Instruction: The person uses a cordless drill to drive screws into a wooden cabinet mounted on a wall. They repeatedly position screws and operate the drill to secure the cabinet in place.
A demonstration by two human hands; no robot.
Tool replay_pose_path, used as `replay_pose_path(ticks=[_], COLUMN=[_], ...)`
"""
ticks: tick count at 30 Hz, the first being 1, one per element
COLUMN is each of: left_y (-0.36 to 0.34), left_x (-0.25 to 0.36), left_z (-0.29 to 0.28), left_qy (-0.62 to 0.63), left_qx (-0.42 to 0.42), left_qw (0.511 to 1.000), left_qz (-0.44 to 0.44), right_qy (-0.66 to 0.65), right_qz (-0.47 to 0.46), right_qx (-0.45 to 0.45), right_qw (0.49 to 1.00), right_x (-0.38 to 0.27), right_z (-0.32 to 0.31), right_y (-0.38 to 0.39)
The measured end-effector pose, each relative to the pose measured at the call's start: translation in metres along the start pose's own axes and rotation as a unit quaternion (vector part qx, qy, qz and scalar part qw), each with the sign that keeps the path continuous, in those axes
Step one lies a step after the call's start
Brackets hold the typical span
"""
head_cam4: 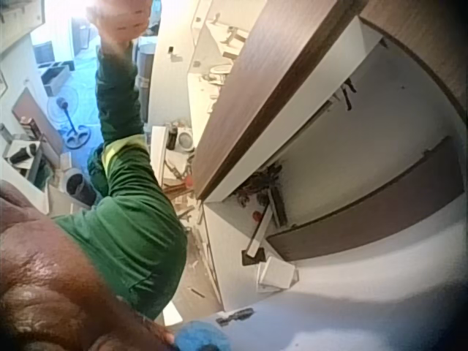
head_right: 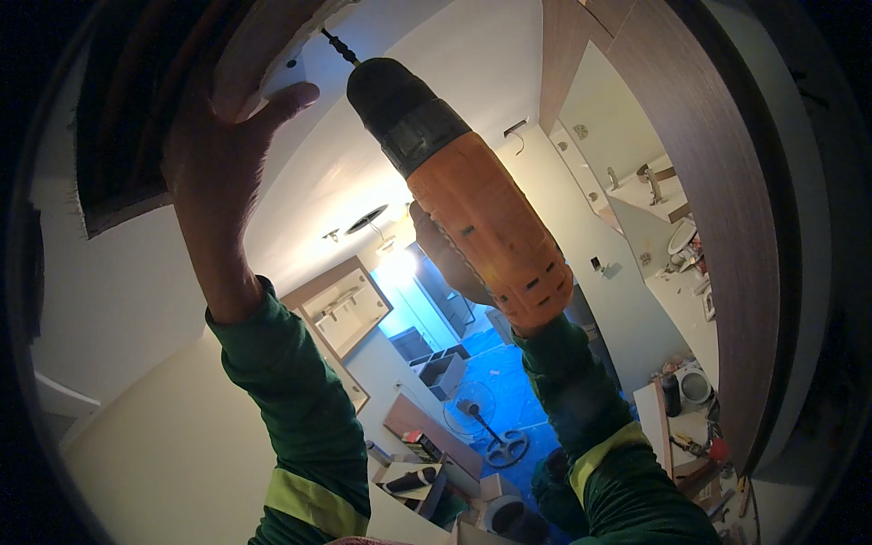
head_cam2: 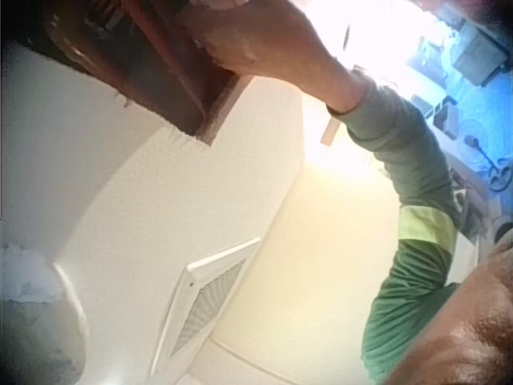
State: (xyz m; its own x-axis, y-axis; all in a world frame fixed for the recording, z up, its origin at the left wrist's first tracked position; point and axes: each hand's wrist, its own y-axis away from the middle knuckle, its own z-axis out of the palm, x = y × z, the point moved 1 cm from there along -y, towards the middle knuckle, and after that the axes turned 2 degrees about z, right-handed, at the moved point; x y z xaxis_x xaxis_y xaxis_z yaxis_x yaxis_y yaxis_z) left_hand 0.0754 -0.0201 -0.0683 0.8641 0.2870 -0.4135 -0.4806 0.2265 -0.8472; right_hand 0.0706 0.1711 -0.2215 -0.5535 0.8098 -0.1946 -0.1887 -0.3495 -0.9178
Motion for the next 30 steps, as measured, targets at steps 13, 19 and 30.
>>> replay_pose_path(ticks=[13, 19, 30], left_y=[0.005, -0.001, 0.001], left_x=[0.004, 0.002, 0.001], left_z=[-0.003, 0.002, -0.003], left_qy=[0.016, -0.029, 0.066], left_qx=[0.014, 0.013, 0.030], left_qw=[0.999, 0.999, 0.997], left_qz=[0.028, -0.015, 0.036], right_qy=[0.143, -0.074, 0.124], right_qz=[-0.017, 0.079, -0.085], right_qx=[0.049, -0.212, 0.044], right_qw=[0.988, 0.971, 0.988], right_x=[-0.016, -0.010, 0.000], right_z=[-0.001, -0.029, -0.016], right_y=[-0.003, -0.027, -0.003])
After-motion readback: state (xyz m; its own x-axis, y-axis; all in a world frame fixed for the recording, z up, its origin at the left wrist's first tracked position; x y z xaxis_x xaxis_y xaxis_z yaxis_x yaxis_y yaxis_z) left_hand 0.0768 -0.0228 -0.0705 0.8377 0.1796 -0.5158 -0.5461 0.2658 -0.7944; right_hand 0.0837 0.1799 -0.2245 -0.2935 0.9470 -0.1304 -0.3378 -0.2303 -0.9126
